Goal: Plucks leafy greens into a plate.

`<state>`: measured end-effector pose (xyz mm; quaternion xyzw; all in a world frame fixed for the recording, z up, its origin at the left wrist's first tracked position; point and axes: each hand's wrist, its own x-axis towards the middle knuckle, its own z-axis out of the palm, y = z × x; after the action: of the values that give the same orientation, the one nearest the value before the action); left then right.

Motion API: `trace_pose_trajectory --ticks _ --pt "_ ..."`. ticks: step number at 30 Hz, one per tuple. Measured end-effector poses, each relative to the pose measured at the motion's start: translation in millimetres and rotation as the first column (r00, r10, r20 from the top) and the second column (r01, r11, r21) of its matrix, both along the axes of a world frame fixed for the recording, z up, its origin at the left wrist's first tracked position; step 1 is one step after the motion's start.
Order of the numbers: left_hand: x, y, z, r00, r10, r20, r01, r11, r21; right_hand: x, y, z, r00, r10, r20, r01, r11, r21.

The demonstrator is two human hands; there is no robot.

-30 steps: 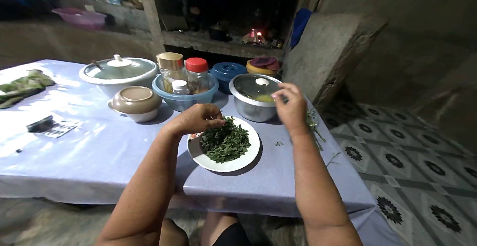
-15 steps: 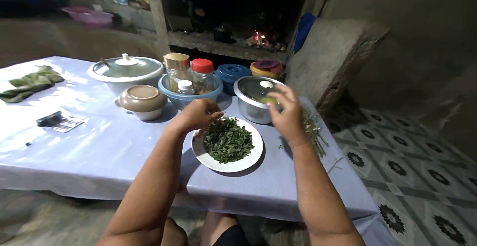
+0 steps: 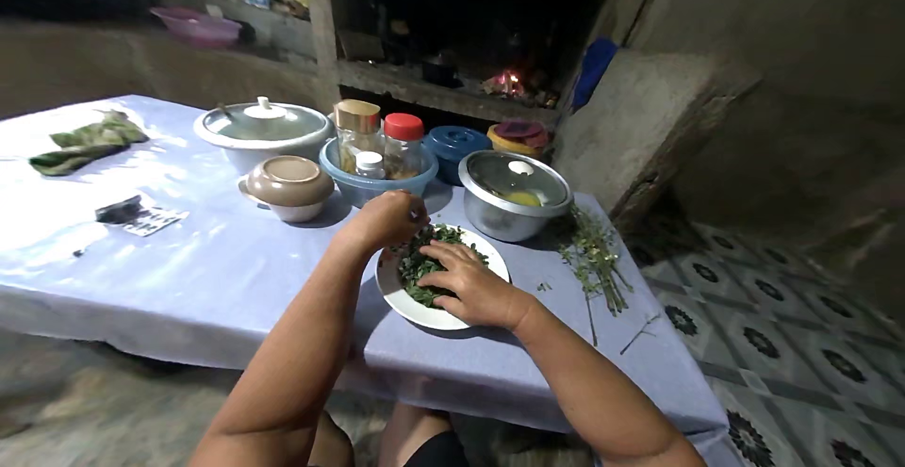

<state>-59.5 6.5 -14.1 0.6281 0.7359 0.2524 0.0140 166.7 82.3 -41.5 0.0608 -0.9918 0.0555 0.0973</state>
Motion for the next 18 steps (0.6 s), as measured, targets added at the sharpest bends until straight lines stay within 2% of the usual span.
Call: trace_pose_trajectory --ticks 3,6,9,13,16,18 --pt "1 0 0 1.0 -0.001 -0.011 0.001 1.0 -0.011 -5 6 -5 0.989 -0.062 -0.135 0.063 0.998 0.003" --pt "1 0 1 1.0 0.0 0.0 0.0 1.0 -0.01 -5 16 1 0.955 -0.167 -0.243 0.113 0.969 -0.221" --pt "0 0 0 1.0 -0.014 0.018 0.014 1.0 0.014 -1 23 11 0.926 -0.3 -0.228 0.153 0.853 -0.499" --pt "4 -5 5 0.992 -0.093 0.083 0.088 0.994 0.064 3 29 18 0.901 -0.388 -0.196 0.16 0.715 -0.681" --pt "6 -9 9 0.958 -0.172 0.229 0.151 0.983 0.108 3 30 18 0.887 -0.432 -0.161 0.147 0.597 -0.789" --pt "8 -10 10 0.894 -0.234 0.382 0.202 0.972 0.123 4 30 19 0.884 -0.448 -0.137 0.13 0.516 -0.847"
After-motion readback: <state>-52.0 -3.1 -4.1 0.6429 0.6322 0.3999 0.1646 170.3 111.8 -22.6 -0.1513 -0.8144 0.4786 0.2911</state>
